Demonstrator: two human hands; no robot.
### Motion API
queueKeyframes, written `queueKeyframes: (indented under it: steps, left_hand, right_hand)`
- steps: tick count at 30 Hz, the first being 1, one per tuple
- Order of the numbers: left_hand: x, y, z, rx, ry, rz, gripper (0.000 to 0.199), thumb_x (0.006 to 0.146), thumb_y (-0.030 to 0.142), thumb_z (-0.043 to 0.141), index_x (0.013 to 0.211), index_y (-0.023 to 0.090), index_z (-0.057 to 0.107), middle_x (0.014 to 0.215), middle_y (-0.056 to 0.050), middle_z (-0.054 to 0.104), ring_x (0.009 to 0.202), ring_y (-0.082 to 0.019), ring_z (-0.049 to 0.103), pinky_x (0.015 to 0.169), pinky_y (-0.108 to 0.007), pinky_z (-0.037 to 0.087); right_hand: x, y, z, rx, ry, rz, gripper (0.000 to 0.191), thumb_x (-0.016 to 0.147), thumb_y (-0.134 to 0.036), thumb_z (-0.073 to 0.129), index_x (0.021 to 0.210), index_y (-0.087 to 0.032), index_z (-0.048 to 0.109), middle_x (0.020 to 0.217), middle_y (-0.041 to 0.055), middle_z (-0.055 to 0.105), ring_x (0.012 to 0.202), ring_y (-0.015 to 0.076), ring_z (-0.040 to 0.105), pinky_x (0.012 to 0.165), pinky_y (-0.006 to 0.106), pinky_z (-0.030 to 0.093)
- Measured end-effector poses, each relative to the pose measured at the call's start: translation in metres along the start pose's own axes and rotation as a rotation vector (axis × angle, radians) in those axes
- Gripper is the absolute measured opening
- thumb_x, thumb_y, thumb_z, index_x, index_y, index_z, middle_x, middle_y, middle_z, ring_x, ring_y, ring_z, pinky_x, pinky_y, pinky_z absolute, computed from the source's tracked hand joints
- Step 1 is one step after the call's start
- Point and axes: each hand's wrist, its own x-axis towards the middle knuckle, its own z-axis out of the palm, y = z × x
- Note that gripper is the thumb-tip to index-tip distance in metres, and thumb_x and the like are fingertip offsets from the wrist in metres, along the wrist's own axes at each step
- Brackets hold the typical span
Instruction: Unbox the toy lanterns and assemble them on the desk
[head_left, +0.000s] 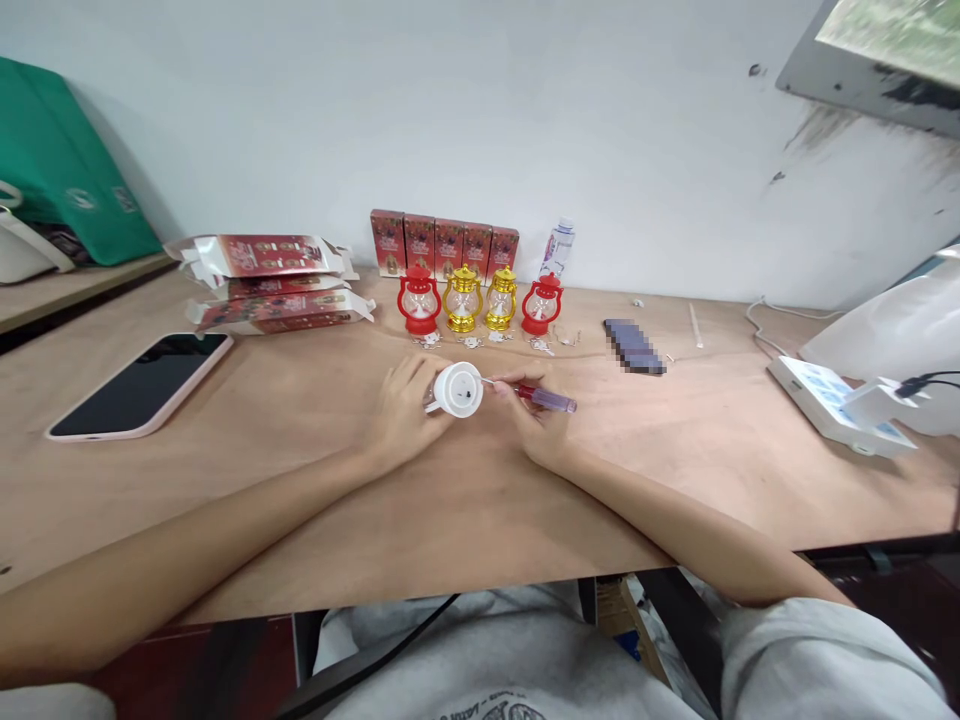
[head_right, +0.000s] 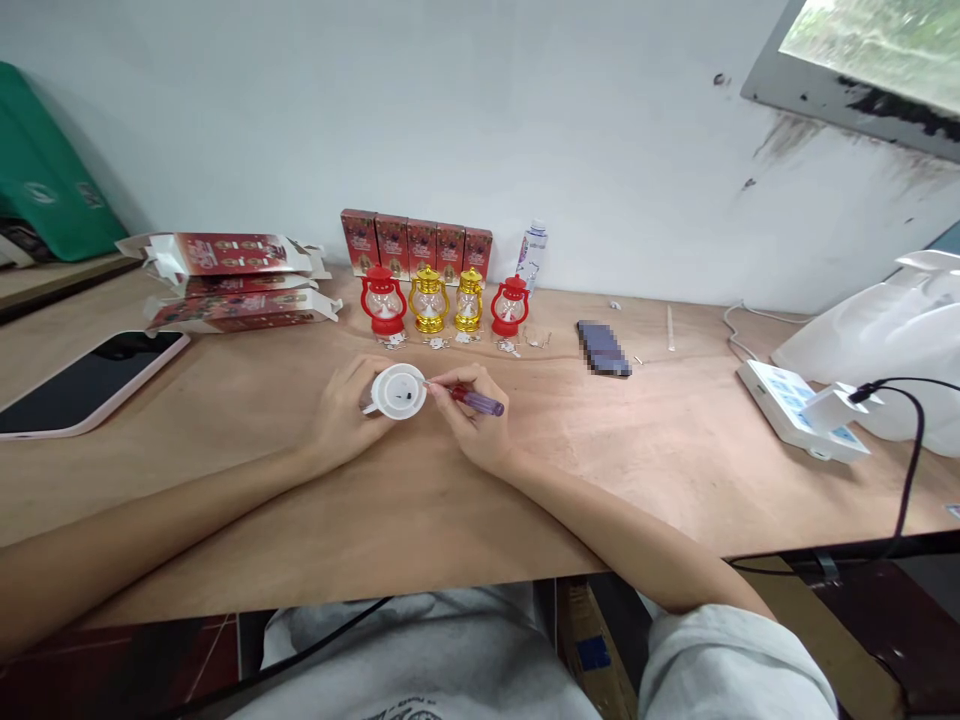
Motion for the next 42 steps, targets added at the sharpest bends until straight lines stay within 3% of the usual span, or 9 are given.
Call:
queueKeyframes:
  steps: [6, 19, 28, 42]
  left_hand:
    - [0.000, 0.000, 0.000, 0.050, -0.017, 0.037, 0.021, 0.079, 0.027, 0.062, 0.098, 0.019, 0.057, 0.097, -0.008, 0.064, 0.092, -0.027, 0.057, 0.076, -0.039, 0.043]
    - [0.000, -0.001, 0.000, 0.050, -0.074, 0.010, 0.023, 0.078, 0.030, 0.062, 0.098, 0.020, 0.057, 0.097, -0.006, 0.062, 0.090, -0.023, 0.056, 0.076, -0.035, 0.043]
    - [-0.001, 0.000, 0.000, 0.072, -0.051, 0.060, 0.024, 0.078, 0.030, 0.063, 0.098, 0.019, 0.058, 0.095, -0.006, 0.063, 0.090, -0.023, 0.057, 0.075, -0.035, 0.042]
    - [-0.002, 0.001, -0.001, 0.072, -0.040, 0.098, 0.023, 0.079, 0.031, 0.062, 0.098, 0.019, 0.057, 0.094, -0.007, 0.062, 0.089, -0.025, 0.057, 0.073, -0.036, 0.042]
  right_hand:
    - [0.011, -0.011, -0.004, -0.216, -0.140, -0.141, 0.007, 0.087, -0.025, 0.059, 0.089, -0.024, 0.066, 0.086, 0.0024, 0.066, 0.082, 0.0145, 0.063, 0.075, 0.030, 0.054]
    - [0.014, -0.008, -0.005, -0.194, -0.182, -0.036, 0.011, 0.083, -0.032, 0.065, 0.087, -0.023, 0.069, 0.081, 0.0012, 0.071, 0.072, 0.0133, 0.066, 0.068, 0.029, 0.055]
    - [0.011, -0.011, -0.002, -0.055, -0.052, -0.106, 0.005, 0.080, -0.028, 0.068, 0.081, -0.023, 0.068, 0.084, 0.0036, 0.070, 0.079, 0.0182, 0.069, 0.075, 0.034, 0.058]
    - [0.010, -0.007, -0.004, -0.125, -0.166, -0.130, 0.009, 0.083, -0.023, 0.062, 0.087, -0.024, 0.070, 0.089, 0.0033, 0.067, 0.081, 0.0134, 0.065, 0.075, 0.030, 0.055]
